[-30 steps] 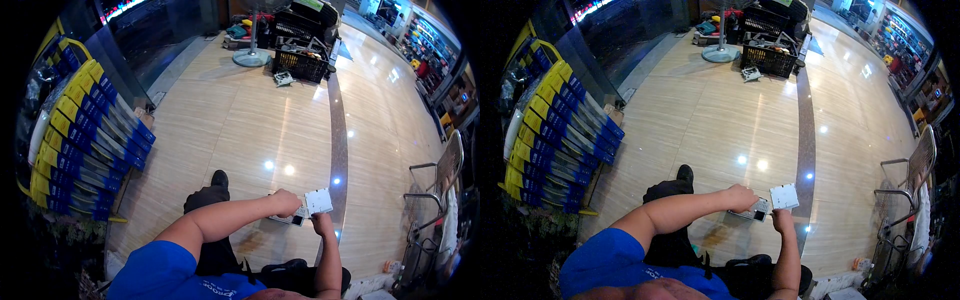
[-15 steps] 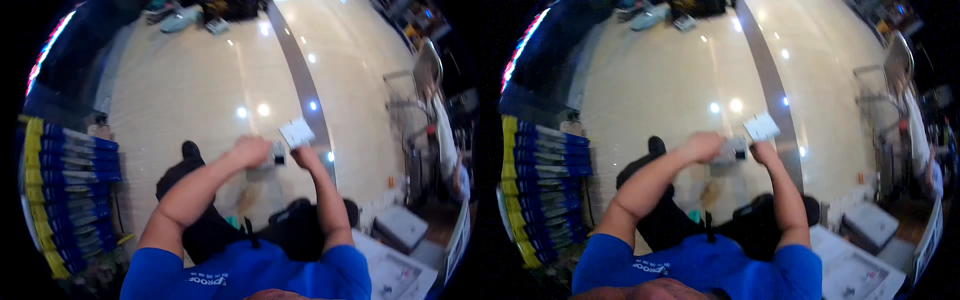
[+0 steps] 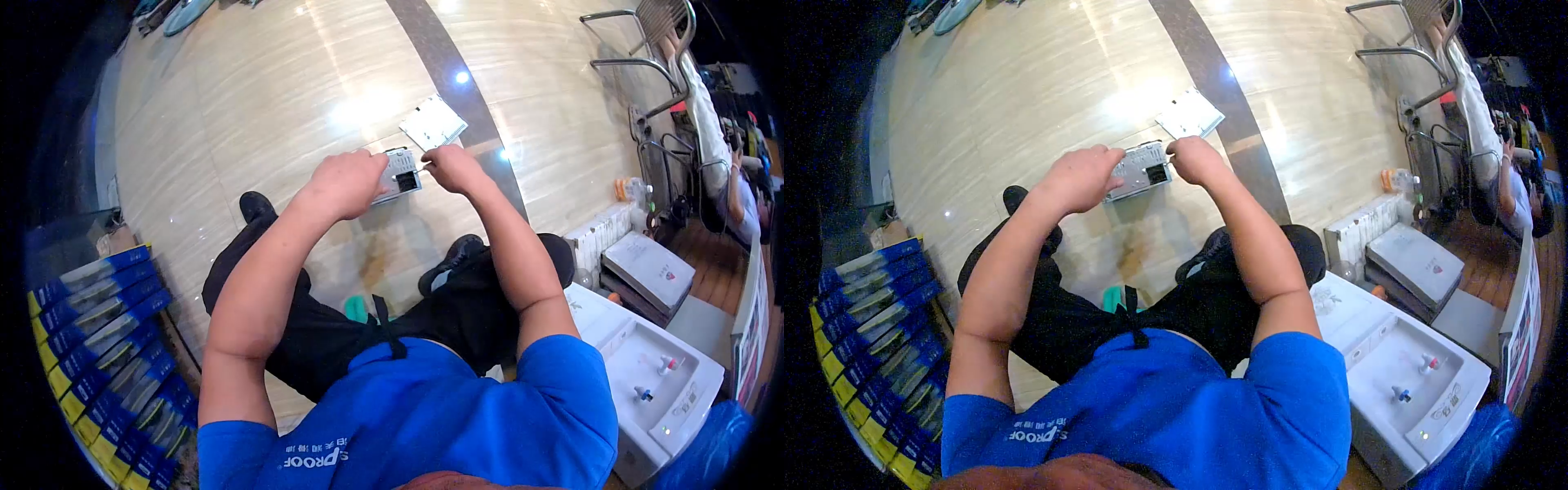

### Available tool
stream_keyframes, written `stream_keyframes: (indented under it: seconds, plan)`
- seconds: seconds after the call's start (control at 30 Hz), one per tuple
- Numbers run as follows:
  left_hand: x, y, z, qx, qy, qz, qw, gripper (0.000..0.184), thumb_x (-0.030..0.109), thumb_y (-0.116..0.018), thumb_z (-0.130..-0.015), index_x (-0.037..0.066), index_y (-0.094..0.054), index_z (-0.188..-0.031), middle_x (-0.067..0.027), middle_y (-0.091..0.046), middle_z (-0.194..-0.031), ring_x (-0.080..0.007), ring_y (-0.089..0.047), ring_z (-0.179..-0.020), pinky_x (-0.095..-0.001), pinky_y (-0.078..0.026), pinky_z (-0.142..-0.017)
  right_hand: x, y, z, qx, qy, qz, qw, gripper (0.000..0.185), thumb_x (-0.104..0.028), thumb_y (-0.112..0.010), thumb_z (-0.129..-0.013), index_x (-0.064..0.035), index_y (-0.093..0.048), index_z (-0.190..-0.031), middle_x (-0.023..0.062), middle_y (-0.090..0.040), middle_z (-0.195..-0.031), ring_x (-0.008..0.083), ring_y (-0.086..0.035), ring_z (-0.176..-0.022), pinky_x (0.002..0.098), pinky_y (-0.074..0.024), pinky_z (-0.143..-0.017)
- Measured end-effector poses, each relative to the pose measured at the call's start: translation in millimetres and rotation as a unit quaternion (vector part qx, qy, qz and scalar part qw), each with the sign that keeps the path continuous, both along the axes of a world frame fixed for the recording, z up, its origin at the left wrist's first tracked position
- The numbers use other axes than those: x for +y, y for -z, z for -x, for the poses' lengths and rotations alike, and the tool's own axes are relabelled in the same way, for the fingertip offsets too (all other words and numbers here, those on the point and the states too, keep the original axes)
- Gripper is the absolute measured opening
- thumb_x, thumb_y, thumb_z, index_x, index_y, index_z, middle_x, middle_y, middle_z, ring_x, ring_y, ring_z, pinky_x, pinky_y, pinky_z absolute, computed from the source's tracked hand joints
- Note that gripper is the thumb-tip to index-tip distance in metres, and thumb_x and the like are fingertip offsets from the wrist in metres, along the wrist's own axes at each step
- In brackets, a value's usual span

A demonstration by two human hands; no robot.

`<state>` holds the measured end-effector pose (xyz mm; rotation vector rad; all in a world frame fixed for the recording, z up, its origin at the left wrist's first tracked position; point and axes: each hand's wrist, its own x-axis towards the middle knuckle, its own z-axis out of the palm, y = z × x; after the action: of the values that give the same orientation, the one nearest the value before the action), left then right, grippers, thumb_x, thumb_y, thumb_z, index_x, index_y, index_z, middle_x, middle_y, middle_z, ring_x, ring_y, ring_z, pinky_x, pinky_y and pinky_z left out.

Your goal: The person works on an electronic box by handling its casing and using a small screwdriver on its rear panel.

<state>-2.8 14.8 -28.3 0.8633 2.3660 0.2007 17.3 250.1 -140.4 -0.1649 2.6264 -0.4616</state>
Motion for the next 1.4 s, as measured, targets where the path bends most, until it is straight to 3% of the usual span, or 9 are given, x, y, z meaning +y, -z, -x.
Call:
stream_keyframes:
  seconds: [0.2, 0.4, 0.5, 0.6, 0.67, 0.87, 0.97, 1.17, 1.4]
  plan:
    - [7.1, -2.6, 1.1, 0.003, 0.012, 0.005, 1.0, 0.039, 0.031, -0.062, -0.092, 0.007, -0.054, -0.122, -0.0176, -0.062, -0.11, -0.0359, -0.062, -0.104, -0.0461, -0.05, -0.088, 0.7, 2.2, -0.1, -0.01, 0.001, 0.025, 1.0, 0.023, -0.018, -0.059, -0.089, -0.0057, -0.072, -0.103, 0.0189, -0.069, -0.102, 0.0362, -0.065, -0.096, 0.044, -0.0518, -0.085]
    - [6.0, 0.3, 1.1, 0.019, 0.014, -0.012, 1.0, 0.036, 0.034, -0.062, -0.092, 0.006, -0.057, -0.114, -0.0176, -0.064, -0.107, -0.0348, -0.064, -0.101, -0.0458, -0.052, -0.084, 2.5, 6.9, 1.2, -0.005, -0.016, -0.013, 1.0, 0.022, -0.021, -0.061, -0.089, -0.0028, -0.071, -0.095, 0.0212, -0.069, -0.095, 0.0378, -0.065, -0.094, 0.0467, -0.0516, -0.083]
    - [6.3, -2.9, 1.5, -0.002, 0.0, 0.001, 1.0, 0.039, 0.029, -0.063, -0.091, 0.007, -0.054, -0.122, -0.0176, -0.062, -0.112, -0.0357, -0.061, -0.105, -0.0459, -0.05, -0.089, 0.0, -1.8, 0.8, -0.018, -0.006, -0.022, 1.0, 0.016, -0.011, -0.058, -0.085, 0.0009, -0.068, -0.087, 0.0248, -0.068, -0.091, 0.0392, -0.066, -0.091, 0.0459, -0.0531, -0.082]
    - [4.8, -1.5, 2.1, 0.0, -0.003, -0.004, 1.0, 0.039, 0.028, -0.063, -0.091, 0.007, -0.054, -0.122, -0.0178, -0.062, -0.112, -0.0359, -0.061, -0.105, -0.046, -0.05, -0.089, 0.7, 2.5, 1.0, -0.017, -0.008, -0.031, 0.999, 0.018, -0.011, -0.057, -0.085, -0.0007, -0.07, -0.091, 0.0236, -0.069, -0.094, 0.0384, -0.066, -0.092, 0.0457, -0.0531, -0.083]
    - [4.6, -3.1, 2.1, -0.001, -0.003, 0.0, 1.0, 0.038, 0.028, -0.063, -0.091, 0.007, -0.054, -0.122, -0.018, -0.062, -0.111, -0.0362, -0.061, -0.105, -0.0463, -0.05, -0.088, 2.2, 8.7, 0.3, 0.006, -0.001, 0.012, 1.0, 0.024, -0.022, -0.06, -0.09, -0.0036, -0.072, -0.099, 0.0214, -0.069, -0.097, 0.0371, -0.066, -0.095, 0.0457, -0.0518, -0.084]
    - [2.7, -3.5, 2.5, 0.002, -0.001, -0.005, 1.0, 0.039, 0.029, -0.063, -0.091, 0.007, -0.055, -0.122, -0.0183, -0.063, -0.11, -0.0366, -0.062, -0.103, -0.0467, -0.05, -0.088, 0.3, -0.6, 1.0, -0.008, -0.02, 0.034, 0.999, 0.025, -0.015, -0.056, -0.089, -0.0049, -0.071, -0.107, 0.0215, -0.069, -0.101, 0.0371, -0.065, -0.097, 0.0455, -0.0516, -0.086]
    - [3.0, -3.8, 2.4, 0.003, -0.002, -0.002, 1.0, 0.038, 0.029, -0.063, -0.091, 0.007, -0.055, -0.121, -0.0184, -0.063, -0.11, -0.0366, -0.062, -0.103, -0.0466, -0.05, -0.088, 6.4, 15.7, 0.2, 0.027, -0.025, 0.029, 0.999, 0.02, -0.008, -0.055, -0.085, -0.0022, -0.071, -0.097, 0.0236, -0.068, -0.096, 0.0389, -0.066, -0.093, 0.0462, -0.0527, -0.083]
    - [4.2, -7.3, 3.5, -0.007, -0.001, 0.008, 1.0, 0.038, 0.03, -0.063, -0.092, 0.007, -0.055, -0.122, -0.0183, -0.062, -0.11, -0.0365, -0.062, -0.104, -0.047, -0.05, -0.087, 7.4, 12.8, 2.3, -0.011, -0.006, -0.03, 0.999, 0.015, -0.01, -0.059, -0.086, -0.0012, -0.07, -0.089, 0.0241, -0.068, -0.092, 0.0388, -0.066, -0.089, 0.0481, -0.0528, -0.078]
    - [0.2, -1.4, 2.3, 0.001, -0.001, 0.002, 1.0, 0.039, 0.031, -0.062, -0.092, 0.008, -0.055, -0.122, -0.0182, -0.062, -0.11, -0.0362, -0.062, -0.103, -0.047, -0.051, -0.087, 1.9, 1.4, 1.1, -0.013, 0.008, -0.021, 1.0, 0.02, -0.019, -0.059, -0.089, -0.0032, -0.07, -0.095, 0.0218, -0.068, -0.095, 0.0391, -0.065, -0.093, 0.0489, -0.0514, -0.081]
